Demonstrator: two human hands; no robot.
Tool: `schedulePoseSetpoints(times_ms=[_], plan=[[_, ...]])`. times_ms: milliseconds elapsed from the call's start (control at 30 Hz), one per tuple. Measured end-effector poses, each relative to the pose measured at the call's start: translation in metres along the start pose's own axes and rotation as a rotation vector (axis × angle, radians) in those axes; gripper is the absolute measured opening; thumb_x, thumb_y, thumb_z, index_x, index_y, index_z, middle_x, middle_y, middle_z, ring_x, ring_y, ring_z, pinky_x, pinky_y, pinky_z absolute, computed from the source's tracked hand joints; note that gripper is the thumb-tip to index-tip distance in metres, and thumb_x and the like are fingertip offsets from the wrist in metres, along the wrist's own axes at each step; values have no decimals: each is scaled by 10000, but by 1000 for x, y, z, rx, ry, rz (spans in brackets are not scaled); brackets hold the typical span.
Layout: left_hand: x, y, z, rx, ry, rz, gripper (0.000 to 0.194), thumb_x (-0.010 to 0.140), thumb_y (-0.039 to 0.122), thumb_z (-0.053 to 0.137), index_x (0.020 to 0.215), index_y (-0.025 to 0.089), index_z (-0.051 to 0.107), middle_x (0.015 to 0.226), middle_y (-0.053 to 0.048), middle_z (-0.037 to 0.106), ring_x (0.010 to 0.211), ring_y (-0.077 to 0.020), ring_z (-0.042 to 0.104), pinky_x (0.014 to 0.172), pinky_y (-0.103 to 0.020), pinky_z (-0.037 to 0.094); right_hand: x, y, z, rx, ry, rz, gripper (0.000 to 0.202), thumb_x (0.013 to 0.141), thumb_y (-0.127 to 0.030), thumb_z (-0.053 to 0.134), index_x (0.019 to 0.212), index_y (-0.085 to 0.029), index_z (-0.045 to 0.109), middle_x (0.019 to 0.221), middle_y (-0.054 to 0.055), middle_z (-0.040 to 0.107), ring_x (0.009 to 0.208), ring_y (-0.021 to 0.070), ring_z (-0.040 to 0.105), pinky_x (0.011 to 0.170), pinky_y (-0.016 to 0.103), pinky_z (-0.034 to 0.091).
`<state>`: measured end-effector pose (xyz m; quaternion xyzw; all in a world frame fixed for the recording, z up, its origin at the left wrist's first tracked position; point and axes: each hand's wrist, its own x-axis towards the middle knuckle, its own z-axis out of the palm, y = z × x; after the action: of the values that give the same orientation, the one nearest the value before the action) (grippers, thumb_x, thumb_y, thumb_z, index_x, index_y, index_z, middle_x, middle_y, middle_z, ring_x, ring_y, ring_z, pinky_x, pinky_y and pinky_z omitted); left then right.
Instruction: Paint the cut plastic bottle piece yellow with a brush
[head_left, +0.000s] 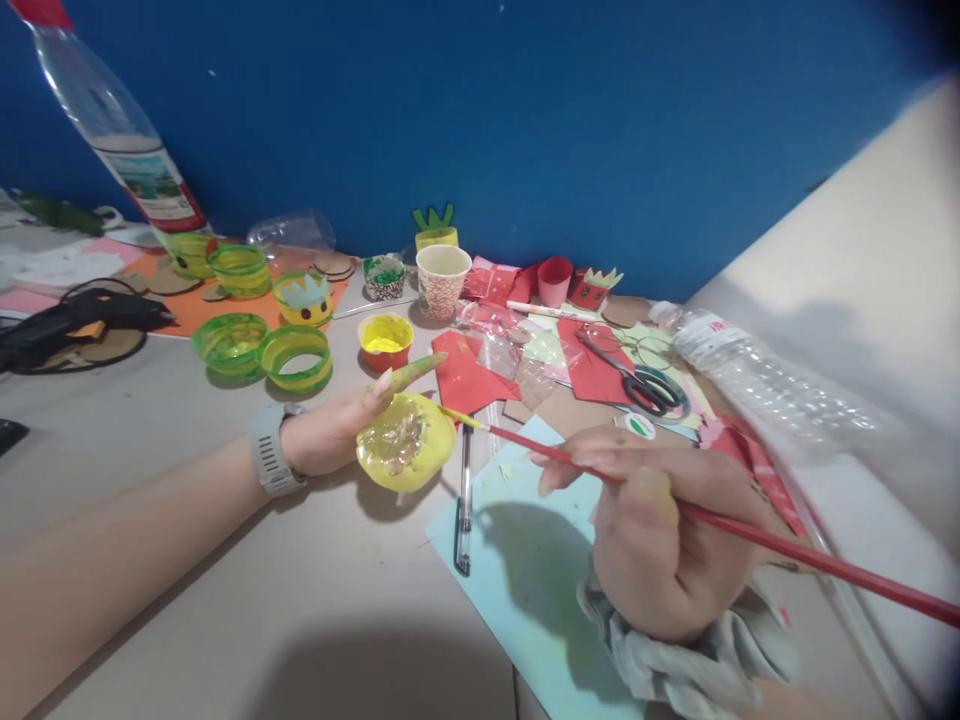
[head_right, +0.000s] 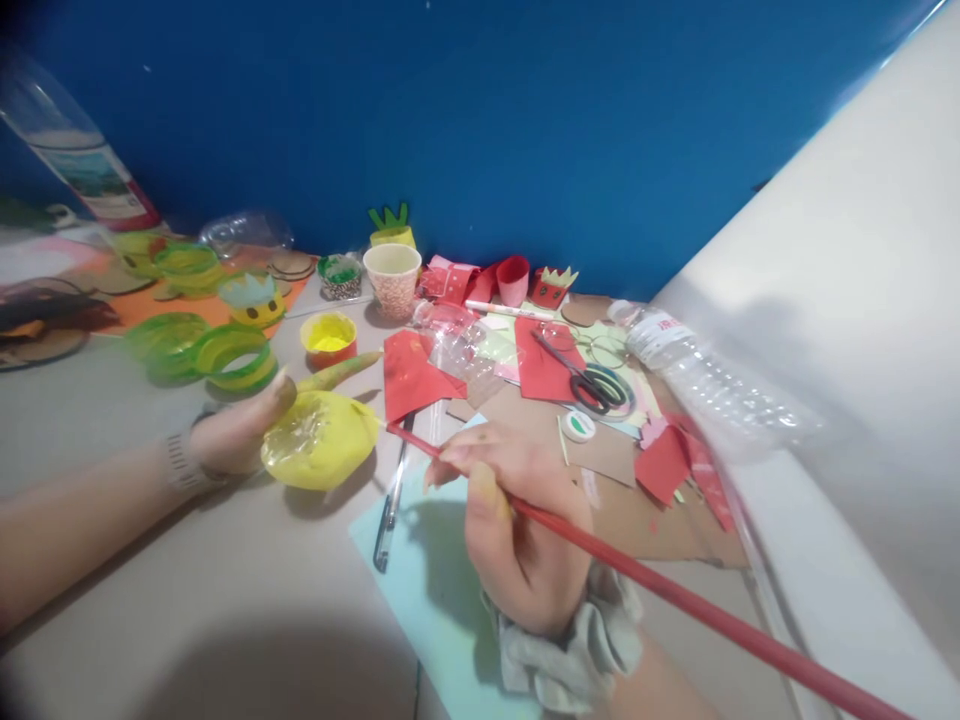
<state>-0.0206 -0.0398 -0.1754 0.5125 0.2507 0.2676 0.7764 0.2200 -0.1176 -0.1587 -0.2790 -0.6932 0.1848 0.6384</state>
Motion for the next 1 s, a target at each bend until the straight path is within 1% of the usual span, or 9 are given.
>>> schedulePoseSetpoints(times_ms=[100, 233, 333, 433, 533, 600, 700, 833, 1000], plan=[[0, -1, -1, -37, 6, -8, 896, 853, 697, 509, 1560, 255, 183, 1080, -142, 720, 939, -280, 692, 785, -389, 535, 4, -6, 3, 104, 18, -54, 233, 930, -100, 536, 1078, -170, 701, 776, 51, 649, 565, 186, 630, 466, 331, 533], [1, 0, 0, -63, 44, -5, 882, 858, 699, 498, 1556, 246, 207, 1081, -140, 714, 971, -281, 685, 820, -396, 532, 7, -17, 8, 194, -39, -30, 188, 971, -125, 518, 1035, -135, 695, 706, 35, 626, 521, 148, 624, 447, 269, 528], [1, 1, 1, -69, 39, -15, 903, 847, 702, 516, 1554, 230, 212, 1035, -136, 720, 892, -262, 696, 776, -372, 540, 8, -22, 13, 252, -109, 0, 175, 979, -142, 515, 998, -126, 688, 615, 10, 603, 464, 136, 590, 429, 250, 515], [0, 1, 0, -108, -4, -52, 966, 814, 696, 579, 1558, 226, 181, 1032, -124, 726, 869, -252, 704, 741, -350, 552, 7, -20, 12, 292, -19, 67, 196, 982, -107, 492, 1020, -134, 683, 690, 18, 618, 544, 141, 632, 489, 259, 535], [0, 2, -1, -149, -64, -68, 993, 808, 643, 638, 1562, 224, 147, 1072, -116, 735, 882, -237, 715, 730, -316, 563, 5, -14, 8, 230, 85, 74, 217, 983, -73, 493, 1035, -155, 686, 840, 33, 627, 635, 151, 660, 593, 308, 555], [-1, 3, -1, -146, -110, -53, 997, 822, 628, 631, 1566, 208, 117, 1065, -121, 745, 873, -227, 719, 729, -299, 565, 4, -9, 5, 187, 111, 43, 208, 990, -84, 499, 1045, -161, 684, 846, 31, 622, 642, 159, 651, 612, 331, 546], [-1, 5, 0, -104, -145, -46, 965, 860, 640, 565, 1571, 198, 86, 1058, -137, 746, 826, -221, 722, 696, -288, 563, 3, -5, 3, 114, 82, 33, 220, 997, -88, 482, 1062, -172, 674, 792, 18, 611, 658, 175, 638, 613, 350, 537], [-1, 5, 1, -54, -145, -68, 942, 873, 663, 518, 1572, 204, 83, 1078, -156, 731, 801, -217, 714, 628, -259, 546, 2, -4, 3, 28, 54, 22, 221, 976, -82, 496, 1078, -164, 674, 847, 38, 636, 698, 195, 647, 669, 381, 552], [-1, 5, 1, -40, -149, -13, 935, 870, 691, 490, 1571, 214, 93, 1111, -161, 719, 900, -241, 710, 748, -317, 557, 3, -8, 3, 88, 7, -4, 211, 971, -124, 495, 1068, -178, 675, 785, 36, 647, 590, 181, 642, 533, 339, 552]])
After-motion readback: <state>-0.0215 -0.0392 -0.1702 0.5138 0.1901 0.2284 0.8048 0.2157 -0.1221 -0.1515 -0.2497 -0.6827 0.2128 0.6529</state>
